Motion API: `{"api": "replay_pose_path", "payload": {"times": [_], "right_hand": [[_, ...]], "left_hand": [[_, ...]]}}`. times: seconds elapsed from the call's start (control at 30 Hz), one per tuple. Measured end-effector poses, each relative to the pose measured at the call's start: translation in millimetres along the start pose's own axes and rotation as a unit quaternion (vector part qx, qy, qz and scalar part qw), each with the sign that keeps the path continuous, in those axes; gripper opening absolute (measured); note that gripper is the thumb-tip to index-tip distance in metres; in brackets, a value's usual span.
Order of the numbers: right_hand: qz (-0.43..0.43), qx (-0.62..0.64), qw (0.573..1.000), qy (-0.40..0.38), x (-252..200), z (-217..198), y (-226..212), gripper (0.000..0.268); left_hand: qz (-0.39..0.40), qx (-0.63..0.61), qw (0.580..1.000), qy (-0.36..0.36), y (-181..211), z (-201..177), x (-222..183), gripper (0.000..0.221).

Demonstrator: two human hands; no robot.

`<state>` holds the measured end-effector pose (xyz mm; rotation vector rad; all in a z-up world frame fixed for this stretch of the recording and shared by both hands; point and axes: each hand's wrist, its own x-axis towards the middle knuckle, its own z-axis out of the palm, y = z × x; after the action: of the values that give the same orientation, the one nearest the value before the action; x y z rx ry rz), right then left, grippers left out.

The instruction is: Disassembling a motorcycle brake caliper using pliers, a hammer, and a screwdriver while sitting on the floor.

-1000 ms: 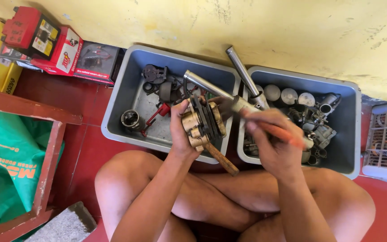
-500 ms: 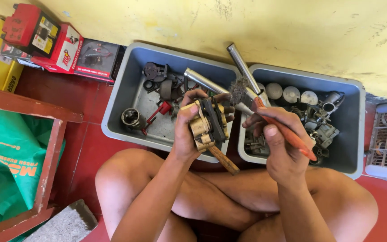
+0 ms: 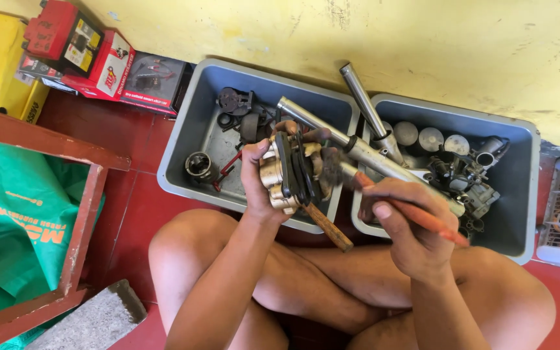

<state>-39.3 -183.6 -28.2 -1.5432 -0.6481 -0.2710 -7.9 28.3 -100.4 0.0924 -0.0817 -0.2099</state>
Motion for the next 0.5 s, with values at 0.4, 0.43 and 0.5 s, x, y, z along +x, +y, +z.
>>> {"api": "replay_pose_path", "payload": {"times": [0.4,0.43,0.5], "right_hand": [[-0.006,0.024,0.987,0.162,-32,20,-36,0.035],[-0.004,0.023,0.986,0.162,-29,23,-38,0.035],[-0.034,0.011,0.992,0.122,-19,29,-41,0.031]], "left_hand": [[-0.050,0.016,0.990,-0.131,-15,17,-6,0.035],[-0.050,0.015,0.990,-0.130,-14,22,-7,0.035],[-0.001,0.201,0.974,-0.102,-13,33,-8,0.031]]}}
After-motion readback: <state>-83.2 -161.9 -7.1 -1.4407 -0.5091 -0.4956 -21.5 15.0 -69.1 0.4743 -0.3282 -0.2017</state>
